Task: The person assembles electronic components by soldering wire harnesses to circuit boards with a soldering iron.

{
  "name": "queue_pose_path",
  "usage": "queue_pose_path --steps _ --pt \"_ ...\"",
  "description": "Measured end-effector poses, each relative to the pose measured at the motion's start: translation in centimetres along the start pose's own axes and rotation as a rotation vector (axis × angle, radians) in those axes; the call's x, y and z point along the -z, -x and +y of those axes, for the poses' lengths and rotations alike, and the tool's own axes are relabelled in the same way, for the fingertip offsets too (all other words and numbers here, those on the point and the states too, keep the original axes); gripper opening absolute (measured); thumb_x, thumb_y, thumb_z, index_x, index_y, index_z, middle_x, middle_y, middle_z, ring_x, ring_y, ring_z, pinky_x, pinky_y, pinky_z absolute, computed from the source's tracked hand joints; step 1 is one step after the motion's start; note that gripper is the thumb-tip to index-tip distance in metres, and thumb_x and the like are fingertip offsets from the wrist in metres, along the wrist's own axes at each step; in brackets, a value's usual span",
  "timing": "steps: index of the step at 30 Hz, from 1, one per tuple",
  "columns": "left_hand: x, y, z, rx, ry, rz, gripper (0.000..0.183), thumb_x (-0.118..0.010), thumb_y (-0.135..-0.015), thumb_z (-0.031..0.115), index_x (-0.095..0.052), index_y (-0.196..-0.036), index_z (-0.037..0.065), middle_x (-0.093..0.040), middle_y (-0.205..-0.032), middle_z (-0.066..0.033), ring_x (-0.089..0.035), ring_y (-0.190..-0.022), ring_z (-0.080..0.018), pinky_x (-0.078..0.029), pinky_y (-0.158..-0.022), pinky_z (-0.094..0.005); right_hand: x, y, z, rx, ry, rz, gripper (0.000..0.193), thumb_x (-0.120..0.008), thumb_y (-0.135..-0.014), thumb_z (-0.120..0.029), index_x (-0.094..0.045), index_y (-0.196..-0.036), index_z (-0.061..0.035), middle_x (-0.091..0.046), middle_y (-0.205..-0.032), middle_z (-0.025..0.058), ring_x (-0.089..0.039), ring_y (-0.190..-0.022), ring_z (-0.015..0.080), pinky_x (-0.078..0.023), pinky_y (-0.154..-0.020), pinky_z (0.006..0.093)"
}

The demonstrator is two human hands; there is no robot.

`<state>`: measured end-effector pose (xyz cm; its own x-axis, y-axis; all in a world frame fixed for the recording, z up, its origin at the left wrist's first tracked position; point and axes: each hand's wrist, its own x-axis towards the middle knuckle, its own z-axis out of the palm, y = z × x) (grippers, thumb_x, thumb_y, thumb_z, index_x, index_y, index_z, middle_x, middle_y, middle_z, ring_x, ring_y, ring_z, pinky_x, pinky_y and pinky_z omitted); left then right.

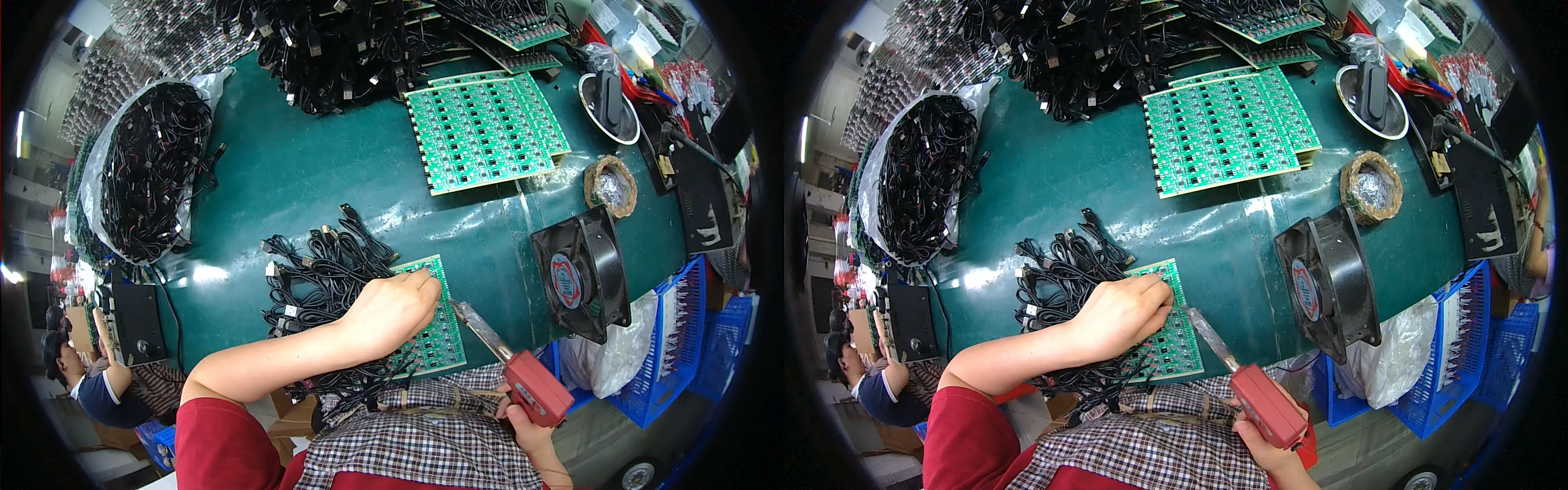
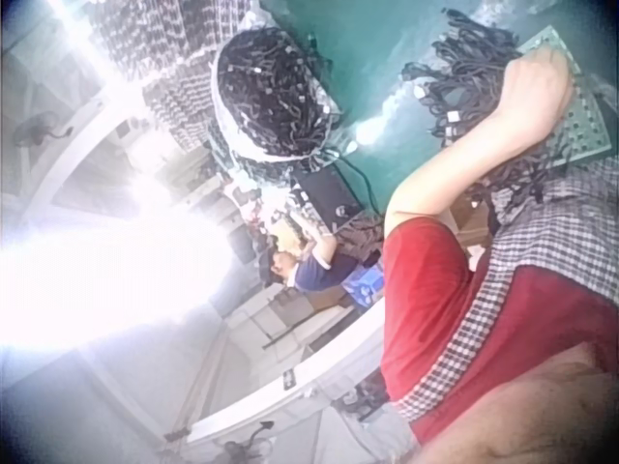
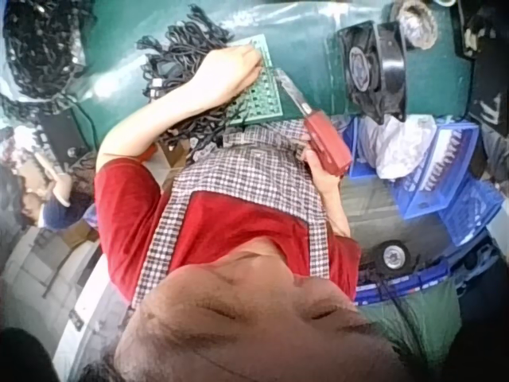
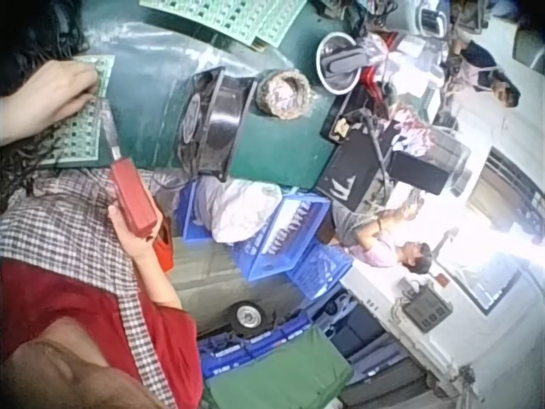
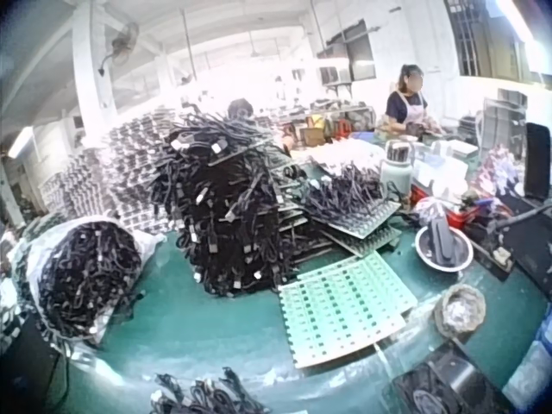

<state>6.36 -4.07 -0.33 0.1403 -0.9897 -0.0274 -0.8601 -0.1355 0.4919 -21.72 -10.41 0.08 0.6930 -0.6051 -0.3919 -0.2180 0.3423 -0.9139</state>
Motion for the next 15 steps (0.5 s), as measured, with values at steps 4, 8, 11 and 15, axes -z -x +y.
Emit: queue_pose_path --steps 4,8,11,15 --pt "0.1 0.0 -0.2 -0.016 -0.01 0.014 0.013 -0.06 -0.079 0.012 -0.053 -0.085 0.002 -0.055 -0.078 -0.0111 -0.06 -0.07 -0.029 -0.051 -0.057 -0.0377 0.1 -0.2 -0.4 0.055 0.049 -0.006 0.045 -0.064 -0.086 -0.026 -0.049 -0.115 0.0048 -0.061 -0.099 0.0157 -0.058 -0.067 0.017 -0.047 -0.058 0.0282" --pt "0.0 0.8 -0.2 -0.034 -0.095 -0.005 0.012 -0.059 -0.075 0.01 -0.051 -0.08 0.002 -0.053 -0.075 -0.0105 -0.06 -0.068 -0.0274 -0.051 -0.054 -0.0366 0.0 0.8 -0.3 -0.088 0.085 0.048 0.044 -0.063 -0.086 -0.03 -0.051 -0.113 0.0026 -0.061 -0.078 0.0098 -0.056 -0.064 0.0143 -0.046 -0.058 0.0274" --pt "-0.4 0.6 0.3 -0.103 -0.086 0.035 0.011 -0.056 -0.069 0.007 -0.05 -0.077 0.002 -0.053 -0.075 -0.0104 -0.06 -0.068 -0.0258 -0.051 -0.054 -0.0352 3.9 1.5 5.2 0.038 -0.024 0.083 0.039 -0.059 -0.088 -0.02 -0.046 -0.118 0.0016 -0.059 -0.077 0.01 -0.054 -0.061 0.0133 -0.047 -0.055 0.0275" --pt "1.6 0.7 -0.6 -0.063 0.147 0.059 0.013 -0.056 -0.082 0.015 -0.058 -0.084 0.002 -0.057 -0.083 -0.0133 -0.059 -0.082 -0.0283 -0.051 -0.069 -0.0391 0.6 1.0 1.0 0.114 0.059 0.132 0.032 -0.055 -0.092 -0.018 -0.049 -0.117 0.0 -0.055 -0.073 0.0052 -0.05 -0.062 0.0122 -0.043 -0.058 0.0269"
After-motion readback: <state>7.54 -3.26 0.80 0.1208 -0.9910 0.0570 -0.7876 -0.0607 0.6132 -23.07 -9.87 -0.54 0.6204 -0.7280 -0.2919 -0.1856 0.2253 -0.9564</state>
